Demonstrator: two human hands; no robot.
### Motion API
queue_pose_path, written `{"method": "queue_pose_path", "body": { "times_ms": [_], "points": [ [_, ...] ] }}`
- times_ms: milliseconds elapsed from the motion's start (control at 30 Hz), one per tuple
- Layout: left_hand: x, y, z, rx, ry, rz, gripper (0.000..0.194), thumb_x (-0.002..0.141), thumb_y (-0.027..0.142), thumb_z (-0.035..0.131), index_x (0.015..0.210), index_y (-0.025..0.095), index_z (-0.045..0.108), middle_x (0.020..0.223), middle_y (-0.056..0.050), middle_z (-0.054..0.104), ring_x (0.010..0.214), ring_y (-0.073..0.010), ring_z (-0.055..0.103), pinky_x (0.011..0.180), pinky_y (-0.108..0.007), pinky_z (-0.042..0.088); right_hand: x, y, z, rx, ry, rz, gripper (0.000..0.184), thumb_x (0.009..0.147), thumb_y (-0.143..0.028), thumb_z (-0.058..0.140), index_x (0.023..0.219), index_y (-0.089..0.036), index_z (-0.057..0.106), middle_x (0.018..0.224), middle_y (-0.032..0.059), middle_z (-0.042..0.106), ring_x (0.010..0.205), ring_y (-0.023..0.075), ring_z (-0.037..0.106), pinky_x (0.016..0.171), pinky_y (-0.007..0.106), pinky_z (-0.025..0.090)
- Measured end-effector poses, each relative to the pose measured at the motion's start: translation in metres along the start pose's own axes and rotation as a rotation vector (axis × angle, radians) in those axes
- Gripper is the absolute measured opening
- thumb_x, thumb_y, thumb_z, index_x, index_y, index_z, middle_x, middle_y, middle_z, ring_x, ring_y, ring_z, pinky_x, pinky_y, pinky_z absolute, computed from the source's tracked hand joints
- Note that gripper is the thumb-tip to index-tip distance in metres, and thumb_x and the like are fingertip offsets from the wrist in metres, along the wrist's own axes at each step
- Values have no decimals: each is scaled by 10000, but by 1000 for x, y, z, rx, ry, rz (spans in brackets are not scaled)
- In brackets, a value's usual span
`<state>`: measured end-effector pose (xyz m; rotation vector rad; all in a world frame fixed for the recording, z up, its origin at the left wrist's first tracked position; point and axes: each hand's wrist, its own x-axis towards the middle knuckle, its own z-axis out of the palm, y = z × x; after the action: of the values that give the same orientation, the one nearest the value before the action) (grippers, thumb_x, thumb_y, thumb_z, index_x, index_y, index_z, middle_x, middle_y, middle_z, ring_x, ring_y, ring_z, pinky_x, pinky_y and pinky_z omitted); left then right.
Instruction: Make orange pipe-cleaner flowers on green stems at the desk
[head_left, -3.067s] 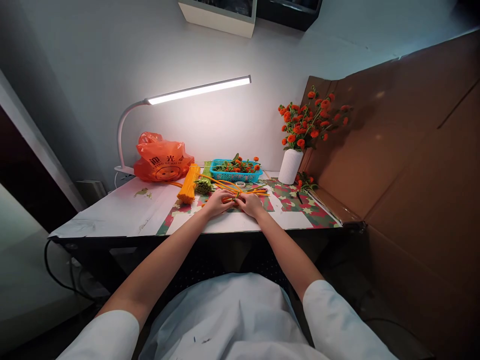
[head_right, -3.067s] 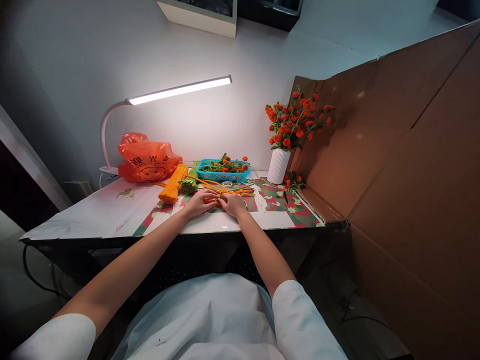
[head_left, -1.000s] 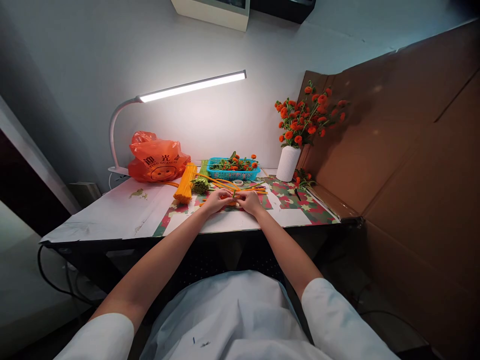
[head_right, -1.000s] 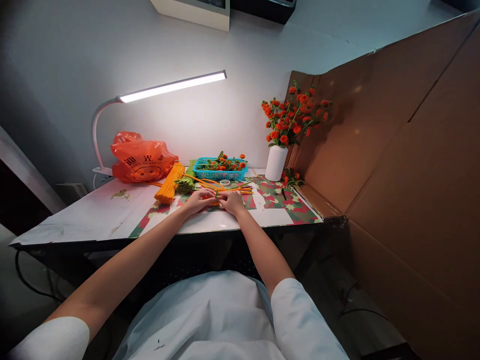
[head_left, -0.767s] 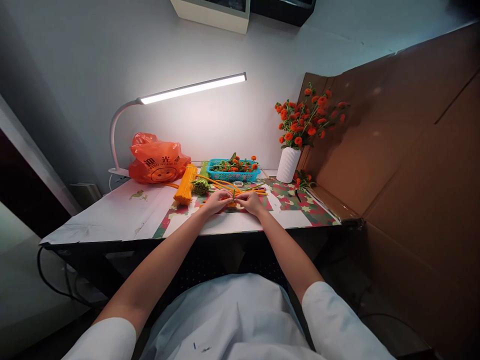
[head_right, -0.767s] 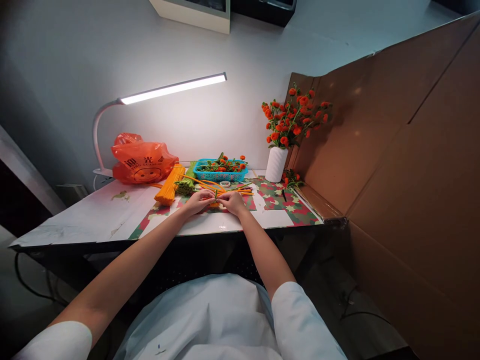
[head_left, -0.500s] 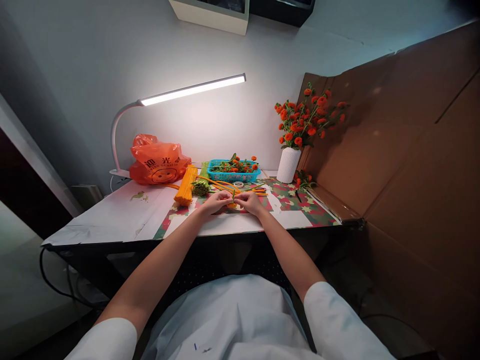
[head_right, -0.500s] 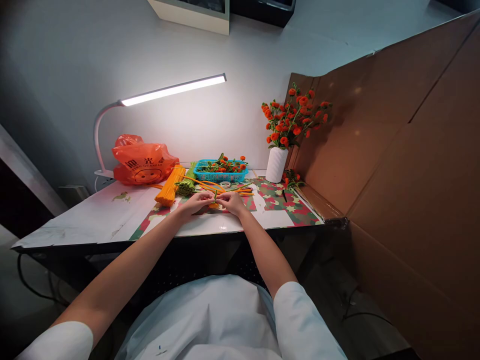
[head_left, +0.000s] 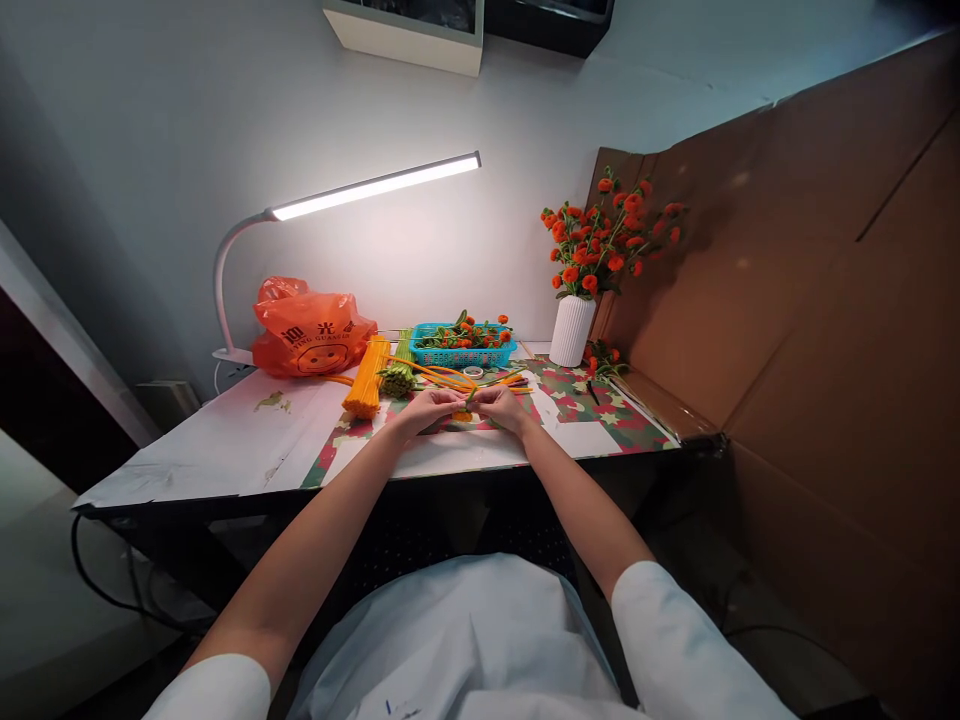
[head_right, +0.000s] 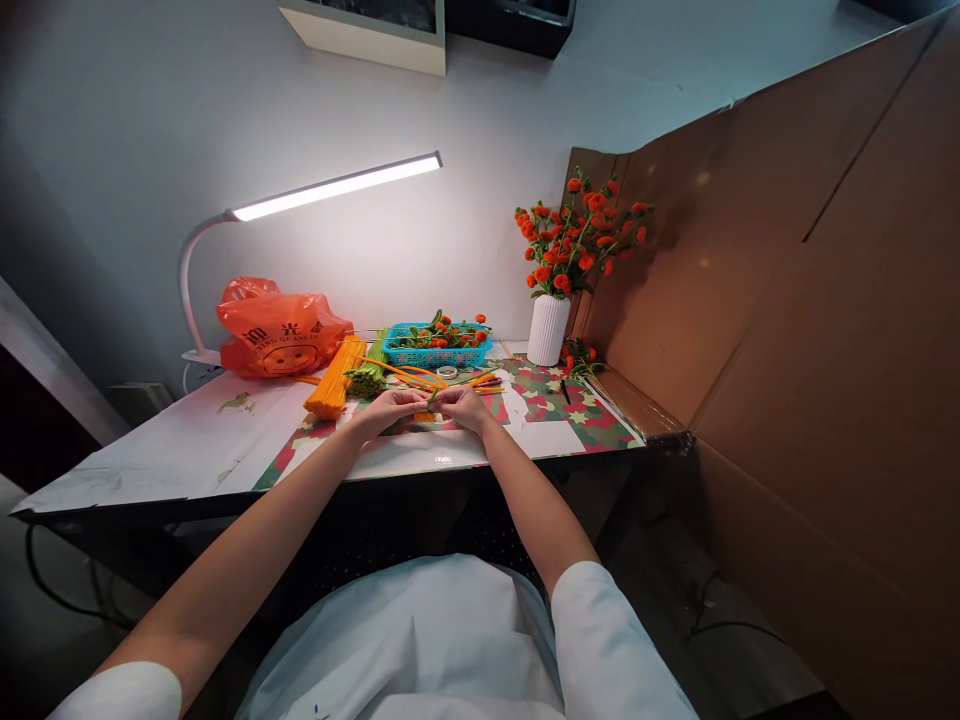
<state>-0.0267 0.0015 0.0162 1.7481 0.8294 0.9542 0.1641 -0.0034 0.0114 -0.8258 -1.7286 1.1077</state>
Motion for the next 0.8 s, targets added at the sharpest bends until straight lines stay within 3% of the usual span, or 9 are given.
{"method": "queue_pose_path", "body": {
  "times_ms": [100, 167, 267, 367, 500, 600, 800],
  "points": [
    [0, 0, 2, 0, 145, 5, 401, 633, 517, 760, 773, 143, 725, 811, -76, 702, 746, -176, 623, 646, -258, 466, 0, -1, 0, 3, 54, -9, 422, 566, -546, 753, 643, -144, 652, 524, -41, 501, 482, 62, 398, 467, 206, 317],
    [-3, 2, 4, -11, 173, 40, 413, 638, 504, 765, 835, 144, 711, 840, -71, 701, 760, -172, 626, 651, -254, 472, 1, 1, 0, -6, 91, -23, 414, 585, -542, 740, 644, -148, 628, 533, -45, 495, 491, 64, 398, 475, 207, 313],
    [-9, 5, 10, -55, 119, 62, 462, 603, 426, 815, 948, 157, 667, 815, -38, 683, 684, -146, 613, 582, -235, 457, 4, 6, 1, -29, 133, -45, 411, 613, -544, 716, 636, -153, 591, 563, -39, 507, 516, 73, 421, 495, 211, 324],
    [-13, 7, 15, -90, 99, 33, 437, 625, 407, 812, 938, 149, 651, 770, -30, 666, 627, -129, 595, 540, -227, 437, 5, 9, 1, -55, 154, -49, 411, 624, -549, 700, 651, -155, 585, 593, -24, 535, 546, 90, 457, 520, 222, 358],
    [-10, 4, 16, -151, 137, 3, 401, 661, 433, 783, 915, 155, 645, 846, -46, 671, 719, -141, 620, 600, -230, 458, 4, 8, -1, -50, 151, -30, 397, 617, -535, 711, 673, -155, 607, 636, -1, 583, 586, 110, 503, 553, 237, 399],
    [-5, -1, 12, -303, 74, -74, 403, 680, 438, 767, 939, 168, 618, 798, -21, 643, 683, -115, 603, 624, -230, 463, 3, 7, -2, -29, 118, -34, 404, 598, -539, 728, 669, -157, 615, 656, 9, 601, 611, 121, 524, 582, 251, 422],
    [-1, -3, 11, -503, -52, -139, 273, 743, 399, 717, 849, 168, 615, 752, -19, 602, 634, -105, 553, 622, -245, 471, 3, 4, -1, -129, 153, -212, 389, 634, -549, 722, 608, -177, 610, 783, 33, 627, 796, 160, 577, 758, 296, 465]
  ]
}}
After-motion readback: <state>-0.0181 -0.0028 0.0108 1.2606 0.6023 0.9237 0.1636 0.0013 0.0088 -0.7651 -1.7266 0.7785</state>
